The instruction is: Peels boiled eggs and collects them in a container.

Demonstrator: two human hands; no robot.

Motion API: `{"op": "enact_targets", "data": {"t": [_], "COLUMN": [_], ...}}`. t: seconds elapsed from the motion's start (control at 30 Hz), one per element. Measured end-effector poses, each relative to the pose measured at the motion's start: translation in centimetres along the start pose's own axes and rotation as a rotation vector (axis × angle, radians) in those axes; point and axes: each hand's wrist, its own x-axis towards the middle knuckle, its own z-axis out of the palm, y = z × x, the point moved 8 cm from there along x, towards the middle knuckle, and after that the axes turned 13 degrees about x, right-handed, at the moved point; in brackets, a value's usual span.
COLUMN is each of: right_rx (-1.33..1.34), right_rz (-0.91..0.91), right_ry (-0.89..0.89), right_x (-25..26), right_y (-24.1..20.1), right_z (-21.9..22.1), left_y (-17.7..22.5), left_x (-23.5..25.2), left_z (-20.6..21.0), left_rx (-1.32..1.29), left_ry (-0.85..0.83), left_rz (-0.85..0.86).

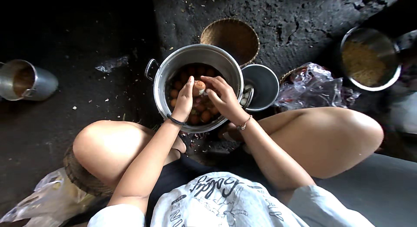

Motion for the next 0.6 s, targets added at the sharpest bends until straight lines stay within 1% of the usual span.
{"op": "enact_targets", "data": {"t": [0.1,0.2,0.3,0.33,0.43,0.5,0.6], "right_rx": [0.031,-0.028,-0.057,-0.070,-0.112,-0.144,-0.252], "right_rz": [-0.030,-0.065,-0.049,-0.053,-0.084,-0.088,-0.151], "right_ry": [-0.018,-0.016,-0.049,-0.072,-0.106,-0.100,-0.088], "right_x": [0.0,-0.5,-0.2,-0.2,-0.8,-1.2,-1.4], "right_y": [-0.2,-0.2,-0.2,-0.2,-0.3,-0.3,-1.0], "right_z": [0.3,0.7,1.0,1.2,1.3,1.3,1.5], "left_y": [-0.1,-0.1,0.2,0.1,-0.1,-0.1,-0.2], "left_x": [0.1,0.1,0.3,0.4,0.5,0.4,0.4], "left_z": [0.2,-0.2,-1.1,-1.5,-2.2,-2.3,-2.4], "left_rx": [-0.008,0.092,0.224,0.251,0.321,0.360,0.399], "left_ry": [0.003,0.010,0.104,0.123,0.110,0.107,0.096], "left_rz": [0.016,0.015,0.050,0.038,-0.032,-0.057,-0.089]}}
